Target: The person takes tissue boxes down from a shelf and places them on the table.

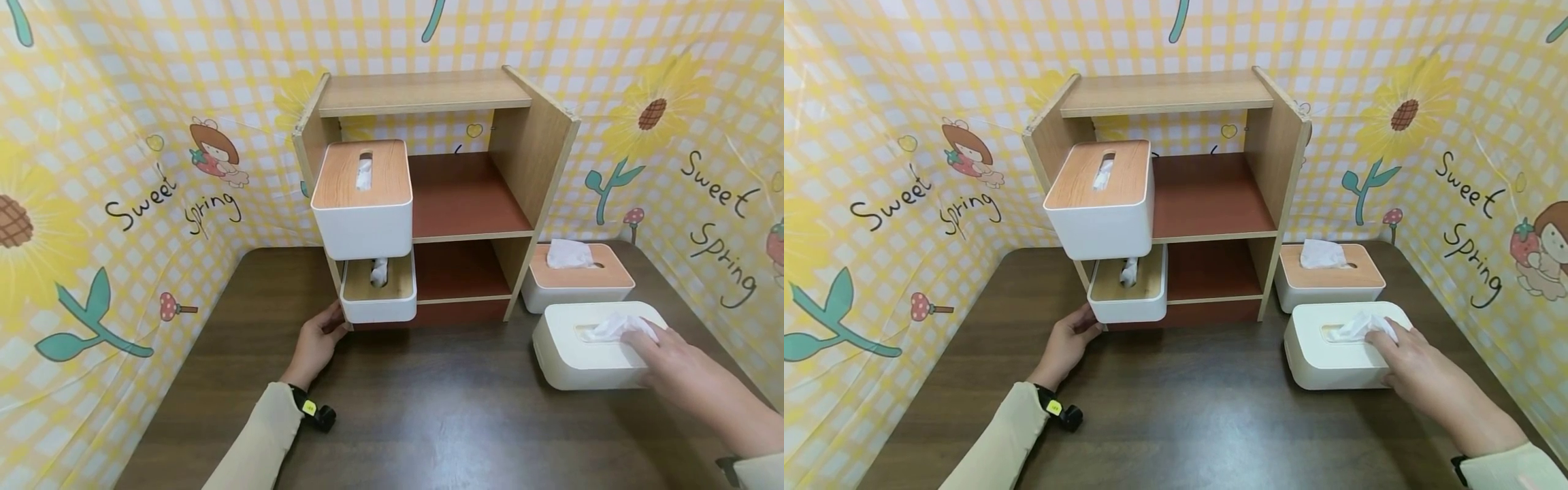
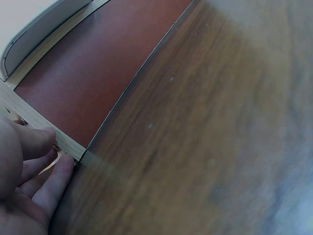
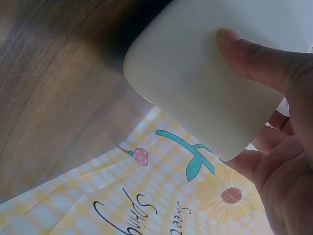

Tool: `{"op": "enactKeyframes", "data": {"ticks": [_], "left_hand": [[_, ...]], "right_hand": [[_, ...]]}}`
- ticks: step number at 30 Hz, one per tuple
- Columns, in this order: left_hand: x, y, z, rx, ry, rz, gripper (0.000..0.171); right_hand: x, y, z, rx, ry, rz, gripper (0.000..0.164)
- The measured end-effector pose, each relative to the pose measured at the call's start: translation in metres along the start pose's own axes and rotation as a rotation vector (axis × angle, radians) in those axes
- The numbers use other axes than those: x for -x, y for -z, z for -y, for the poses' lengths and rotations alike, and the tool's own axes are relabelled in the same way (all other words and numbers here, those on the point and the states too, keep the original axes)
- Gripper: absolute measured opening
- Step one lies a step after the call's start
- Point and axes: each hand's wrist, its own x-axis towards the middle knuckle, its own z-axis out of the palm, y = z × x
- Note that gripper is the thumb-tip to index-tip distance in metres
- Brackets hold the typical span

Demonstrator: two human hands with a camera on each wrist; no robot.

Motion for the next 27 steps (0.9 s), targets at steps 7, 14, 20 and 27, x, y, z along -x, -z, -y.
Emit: {"op": "enactKeyframes", "data": {"ticks": [7, 14, 20, 27], "left_hand": [[0.0, 0.0, -0.0001, -0.01, -0.007, 0.005, 0.052], [-0.0005, 0.0002, 0.0003, -0.018, 0.008, 0.004, 0.051], [0.0001, 0.0002, -0.0008, -0.021, 0.007, 0.005, 0.052], [-0.0003, -0.0003, 0.0004, -0.026, 0.015, 0.002, 0.051]], "right_hand": [[0.0032, -0.0022, 0.0011, -0.018, -0.002, -0.017, 0.075], [0.0057, -0.0045, 0.0031, -0.022, -0.006, -0.036, 0.079], [0.0073, -0.0055, 0.0041, -0.026, 0.004, -0.05, 0.08], [0.0097, -0.0065, 0.0035, -0.027, 0.001, -0.046, 0.082]]}}
